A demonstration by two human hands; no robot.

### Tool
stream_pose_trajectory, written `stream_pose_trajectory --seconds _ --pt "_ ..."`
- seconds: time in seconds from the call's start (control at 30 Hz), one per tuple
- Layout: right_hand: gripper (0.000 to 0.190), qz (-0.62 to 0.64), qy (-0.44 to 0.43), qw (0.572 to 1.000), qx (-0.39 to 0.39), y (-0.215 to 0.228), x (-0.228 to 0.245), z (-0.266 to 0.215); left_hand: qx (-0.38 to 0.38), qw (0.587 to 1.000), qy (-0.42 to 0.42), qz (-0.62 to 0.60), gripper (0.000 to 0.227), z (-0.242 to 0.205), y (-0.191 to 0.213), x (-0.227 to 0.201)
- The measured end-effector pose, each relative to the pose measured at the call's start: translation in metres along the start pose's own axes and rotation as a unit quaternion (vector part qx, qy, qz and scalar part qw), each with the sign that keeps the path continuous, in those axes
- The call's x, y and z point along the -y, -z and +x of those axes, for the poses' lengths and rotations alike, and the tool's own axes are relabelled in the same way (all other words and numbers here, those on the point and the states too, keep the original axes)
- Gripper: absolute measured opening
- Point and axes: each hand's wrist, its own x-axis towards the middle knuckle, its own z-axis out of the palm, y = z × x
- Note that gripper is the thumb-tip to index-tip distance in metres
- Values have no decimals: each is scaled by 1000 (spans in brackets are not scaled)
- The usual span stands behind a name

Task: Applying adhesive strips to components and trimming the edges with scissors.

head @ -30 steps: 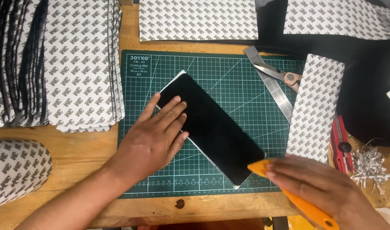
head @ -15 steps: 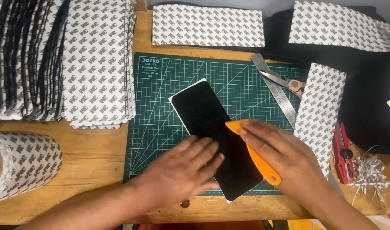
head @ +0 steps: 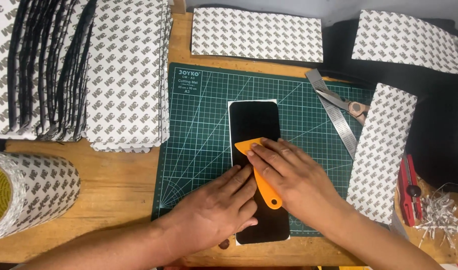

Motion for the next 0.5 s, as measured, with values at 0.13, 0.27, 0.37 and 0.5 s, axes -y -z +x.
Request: stream_pose_trajectory --seconds 0.13,0.27,0.37,0.5 --pt "53 -15 6 1000 -7 -2 2 6 -4 1000 8 5 41 1 -1 -1" --pt "49 -11 4 1000 -11 -6 -5 15 11 1000 2 15 34 0 -3 -2" --pt "48 -13 -3 1000 -8 -9 -9 26 19 1000 0 9 30 0 -3 -3" --pt "51 -23 -11 1000 1 -13 -14 37 5 1000 4 -8 27 0 -3 -3"
